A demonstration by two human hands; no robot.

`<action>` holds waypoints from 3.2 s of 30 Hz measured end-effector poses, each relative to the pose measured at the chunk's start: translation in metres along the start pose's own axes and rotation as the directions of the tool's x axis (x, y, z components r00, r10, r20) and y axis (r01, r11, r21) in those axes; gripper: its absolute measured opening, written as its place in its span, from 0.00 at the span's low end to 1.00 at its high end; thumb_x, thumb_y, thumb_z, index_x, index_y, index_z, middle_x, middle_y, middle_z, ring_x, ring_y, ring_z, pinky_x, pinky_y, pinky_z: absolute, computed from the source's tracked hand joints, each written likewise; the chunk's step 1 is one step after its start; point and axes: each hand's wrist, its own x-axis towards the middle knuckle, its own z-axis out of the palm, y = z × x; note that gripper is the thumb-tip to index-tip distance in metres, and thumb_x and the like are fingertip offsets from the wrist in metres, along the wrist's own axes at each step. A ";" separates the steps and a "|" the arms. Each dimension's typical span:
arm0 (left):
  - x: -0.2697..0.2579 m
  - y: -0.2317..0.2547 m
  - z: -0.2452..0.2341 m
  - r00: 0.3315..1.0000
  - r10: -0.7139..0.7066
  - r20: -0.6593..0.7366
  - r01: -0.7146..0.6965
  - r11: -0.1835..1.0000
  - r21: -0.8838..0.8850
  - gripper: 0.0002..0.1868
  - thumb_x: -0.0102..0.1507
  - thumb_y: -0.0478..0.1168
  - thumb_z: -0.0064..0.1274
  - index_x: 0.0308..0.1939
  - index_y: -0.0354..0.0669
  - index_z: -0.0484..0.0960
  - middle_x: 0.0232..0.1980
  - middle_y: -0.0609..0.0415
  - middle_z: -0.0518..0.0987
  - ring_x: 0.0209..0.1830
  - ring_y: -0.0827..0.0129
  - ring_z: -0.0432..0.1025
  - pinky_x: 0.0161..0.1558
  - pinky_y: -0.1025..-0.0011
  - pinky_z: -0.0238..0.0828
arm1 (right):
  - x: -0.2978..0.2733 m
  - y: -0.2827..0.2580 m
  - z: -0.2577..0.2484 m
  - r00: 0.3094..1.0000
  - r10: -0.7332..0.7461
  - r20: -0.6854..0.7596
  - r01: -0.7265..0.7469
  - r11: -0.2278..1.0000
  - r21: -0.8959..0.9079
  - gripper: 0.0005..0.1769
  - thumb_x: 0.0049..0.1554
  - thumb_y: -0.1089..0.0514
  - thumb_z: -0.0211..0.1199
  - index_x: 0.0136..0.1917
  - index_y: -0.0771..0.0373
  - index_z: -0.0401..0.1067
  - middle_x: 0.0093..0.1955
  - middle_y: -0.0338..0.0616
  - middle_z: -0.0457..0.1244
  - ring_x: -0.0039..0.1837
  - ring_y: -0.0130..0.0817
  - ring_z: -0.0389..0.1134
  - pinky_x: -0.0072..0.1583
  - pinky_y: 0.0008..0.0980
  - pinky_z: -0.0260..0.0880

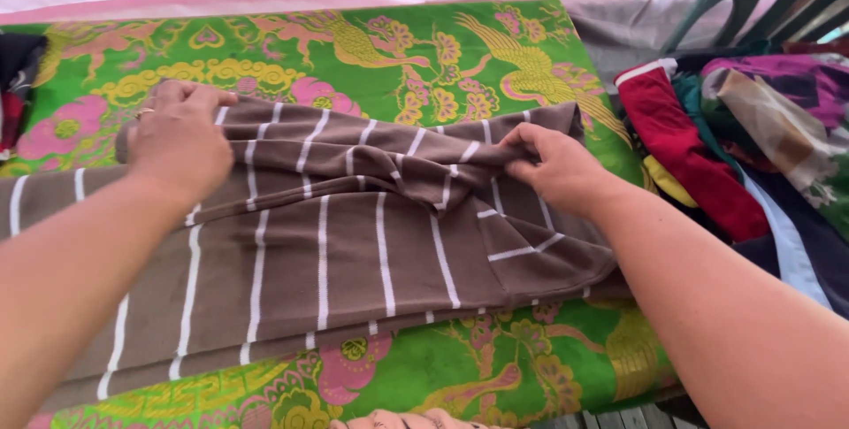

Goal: Folding black pants and a striped brown long-sleeve shirt on a bedspread.

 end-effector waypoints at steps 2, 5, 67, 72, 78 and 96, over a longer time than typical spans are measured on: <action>0.007 -0.010 -0.001 0.995 -0.068 0.073 0.065 0.997 0.043 0.23 0.62 0.38 0.52 0.61 0.61 0.81 0.70 0.48 0.68 0.71 0.48 0.62 0.67 0.49 0.58 | -0.001 -0.011 0.000 0.989 0.115 -0.089 -0.134 0.958 -0.254 0.12 0.60 0.63 0.62 0.58 0.61 0.72 0.50 0.43 0.70 0.54 0.31 0.69 0.59 0.32 0.67; 0.023 -0.044 0.014 0.985 -0.163 0.058 0.162 0.987 0.015 0.27 0.62 0.42 0.56 0.67 0.56 0.75 0.72 0.45 0.65 0.71 0.45 0.60 0.67 0.48 0.57 | 0.012 0.015 -0.004 0.990 0.107 -0.097 -0.117 0.987 -0.106 0.08 0.62 0.60 0.59 0.56 0.61 0.72 0.49 0.41 0.69 0.52 0.26 0.65 0.56 0.30 0.66; -0.134 -0.062 -0.029 0.943 -0.328 0.058 0.332 0.911 -0.245 0.35 0.60 0.35 0.52 0.73 0.64 0.71 0.68 0.48 0.70 0.61 0.49 0.70 0.59 0.57 0.67 | -0.011 -0.022 0.099 0.961 -0.130 -0.243 -0.071 0.734 -0.676 0.39 0.61 0.28 0.43 0.81 0.37 0.46 0.86 0.43 0.34 0.84 0.53 0.27 0.74 0.69 0.25; -0.142 -0.051 -0.025 0.956 -0.294 -0.002 0.290 0.943 -0.162 0.37 0.59 0.36 0.54 0.74 0.57 0.67 0.72 0.43 0.64 0.64 0.41 0.66 0.60 0.52 0.64 | -0.014 -0.031 0.100 0.958 -0.098 -0.270 -0.116 0.729 -0.675 0.39 0.60 0.28 0.45 0.81 0.36 0.48 0.86 0.41 0.36 0.84 0.51 0.28 0.73 0.72 0.23; -0.154 -0.014 -0.038 0.960 -0.106 -0.259 0.102 0.994 -0.026 0.41 0.56 0.29 0.53 0.76 0.44 0.68 0.71 0.37 0.66 0.66 0.38 0.66 0.62 0.52 0.65 | -0.016 -0.067 0.102 0.952 -0.185 -0.245 -0.069 0.648 -0.759 0.41 0.57 0.34 0.53 0.80 0.44 0.51 0.84 0.49 0.38 0.85 0.50 0.28 0.73 0.73 0.21; -0.105 -0.064 -0.029 0.924 -0.382 0.006 0.382 0.924 -0.024 0.47 0.54 0.27 0.49 0.80 0.49 0.61 0.78 0.46 0.54 0.64 0.38 0.65 0.62 0.51 0.64 | 0.019 -0.011 0.064 0.945 0.133 -0.300 -0.310 0.665 -0.679 0.39 0.64 0.29 0.30 0.84 0.38 0.36 0.87 0.42 0.27 0.85 0.56 0.24 0.76 0.71 0.25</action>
